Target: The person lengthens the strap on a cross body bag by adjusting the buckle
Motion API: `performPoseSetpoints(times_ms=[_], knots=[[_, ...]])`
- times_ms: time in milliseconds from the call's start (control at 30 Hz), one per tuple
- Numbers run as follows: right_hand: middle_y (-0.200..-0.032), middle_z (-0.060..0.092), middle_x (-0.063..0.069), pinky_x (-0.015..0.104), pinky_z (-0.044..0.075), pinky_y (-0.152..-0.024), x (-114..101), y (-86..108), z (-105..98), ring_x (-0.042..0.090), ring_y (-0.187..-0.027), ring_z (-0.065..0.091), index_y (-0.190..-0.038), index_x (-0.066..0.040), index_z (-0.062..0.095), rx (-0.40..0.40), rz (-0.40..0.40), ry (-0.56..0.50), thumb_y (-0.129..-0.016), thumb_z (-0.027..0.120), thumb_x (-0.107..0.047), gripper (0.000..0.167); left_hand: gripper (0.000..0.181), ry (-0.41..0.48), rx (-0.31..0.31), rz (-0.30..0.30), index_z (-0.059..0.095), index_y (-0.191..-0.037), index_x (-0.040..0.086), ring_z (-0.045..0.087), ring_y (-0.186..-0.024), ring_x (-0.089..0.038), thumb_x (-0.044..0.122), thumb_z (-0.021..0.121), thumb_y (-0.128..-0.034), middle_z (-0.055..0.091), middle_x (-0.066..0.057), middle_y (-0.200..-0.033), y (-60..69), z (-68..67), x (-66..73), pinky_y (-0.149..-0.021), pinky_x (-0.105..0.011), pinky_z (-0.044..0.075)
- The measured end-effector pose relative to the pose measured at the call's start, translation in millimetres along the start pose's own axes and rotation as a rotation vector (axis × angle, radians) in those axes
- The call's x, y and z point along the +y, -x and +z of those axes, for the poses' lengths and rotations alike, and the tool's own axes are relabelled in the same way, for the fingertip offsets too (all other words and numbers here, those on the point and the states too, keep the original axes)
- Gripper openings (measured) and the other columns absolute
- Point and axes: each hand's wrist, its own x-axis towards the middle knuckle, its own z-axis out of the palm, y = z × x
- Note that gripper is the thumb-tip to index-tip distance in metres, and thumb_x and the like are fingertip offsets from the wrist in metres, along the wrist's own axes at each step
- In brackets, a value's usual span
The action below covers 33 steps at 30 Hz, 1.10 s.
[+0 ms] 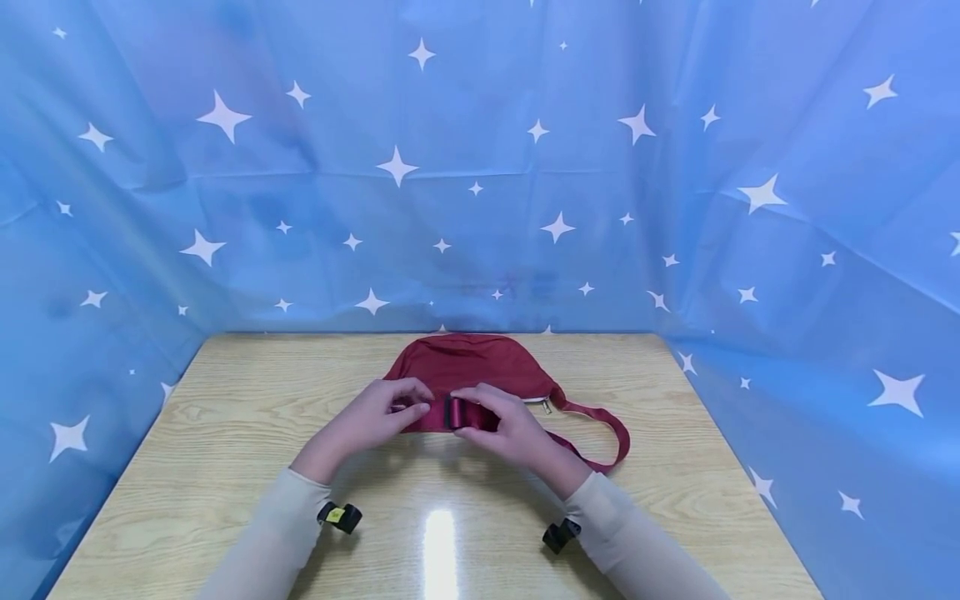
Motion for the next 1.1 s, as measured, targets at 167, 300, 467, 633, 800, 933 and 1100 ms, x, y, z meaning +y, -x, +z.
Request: performPoseSetpoints(times_ms=[167, 300, 467, 633, 800, 933, 1100], knots=[[-0.126, 0.072, 0.005, 0.034, 0.061, -0.081, -1, 1.2, -1, 0.019, -0.102, 0.068, -0.145, -0.016, 0.069, -0.007, 0.007, -0.023, -0.097, 0.087, -0.01, 0.052, 0.01, -0.031, -0.015, 0.033, 0.076, -0.106, 0.024, 0.063, -0.089, -0.011, 0.02, 0.069, -0.1117, 0.07, 0.012, -0.095, 4.0, -3.7, -6.2, -0.086, -0.036, 0.055], [-0.131, 0.071, 0.003, 0.034, 0.06, -0.085, 0, 1.9, 0, 0.018, -0.108, 0.068, -0.145, -0.017, 0.068, -0.018, 0.037, -0.063, -0.096, 0.088, -0.009, 0.053, 0.012, -0.011, -0.019, 0.072, 0.073, -0.103, 0.024, 0.058, -0.079, -0.011, 0.019, 0.067, -0.1126, 0.063, 0.011, -0.086, 0.3, -1.3, 0.2, -0.077, -0.034, 0.051], [-0.13, 0.074, 0.003, 0.034, 0.06, -0.088, 1, 2.2, 2, 0.017, -0.107, 0.07, -0.144, -0.016, 0.067, -0.022, 0.053, -0.157, -0.097, 0.086, -0.006, 0.051, 0.015, 0.037, -0.028, 0.09, 0.071, -0.102, 0.02, 0.054, -0.076, -0.011, 0.017, 0.063, -0.1143, 0.058, 0.009, -0.082, -4.1, 3.3, 5.8, -0.074, -0.033, 0.049], [-0.12, 0.077, 0.005, 0.033, 0.06, -0.083, 1, 3.7, 3, 0.018, -0.097, 0.071, -0.141, -0.013, 0.065, -0.01, 0.075, -0.248, -0.098, 0.083, -0.002, 0.048, 0.012, 0.063, -0.01, 0.09, 0.075, -0.105, 0.018, 0.054, -0.074, -0.011, 0.015, 0.066, -0.1123, 0.059, 0.008, -0.082, -5.1, 5.6, 6.1, -0.07, -0.032, 0.049], [-0.121, 0.077, 0.006, 0.034, 0.059, -0.083, 1, 4.2, 2, 0.018, -0.097, 0.071, -0.141, -0.013, 0.065, -0.011, 0.073, -0.245, -0.098, 0.083, -0.002, 0.048, 0.014, 0.091, -0.004, 0.093, 0.075, -0.102, 0.021, 0.052, -0.07, -0.01, 0.015, 0.067, -0.1121, 0.058, 0.008, -0.08, -6.1, 6.8, 7.8, -0.067, -0.031, 0.048], [-0.128, 0.075, 0.004, 0.037, 0.061, -0.086, 1, 2.8, 3, 0.018, -0.105, 0.07, -0.143, -0.015, 0.065, -0.029, 0.062, -0.208, -0.099, 0.082, -0.004, 0.049, 0.015, 0.12, -0.008, 0.105, 0.074, -0.101, 0.018, 0.051, -0.07, -0.01, 0.014, 0.066, -0.1127, 0.058, 0.008, -0.08, -7.9, 8.5, 11.2, -0.068, -0.03, 0.047], [-0.135, 0.072, 0.003, 0.039, 0.062, -0.09, 1, 1.3, 5, 0.018, -0.113, 0.069, -0.147, -0.015, 0.066, -0.024, 0.021, -0.081, -0.1, 0.083, -0.009, 0.05, 0.014, 0.086, -0.005, 0.13, 0.074, -0.105, 0.015, 0.052, -0.073, -0.011, 0.011, 0.063, -0.1127, 0.058, 0.008, -0.083, -10.0, 11.4, 15.2, -0.071, -0.031, 0.047]])
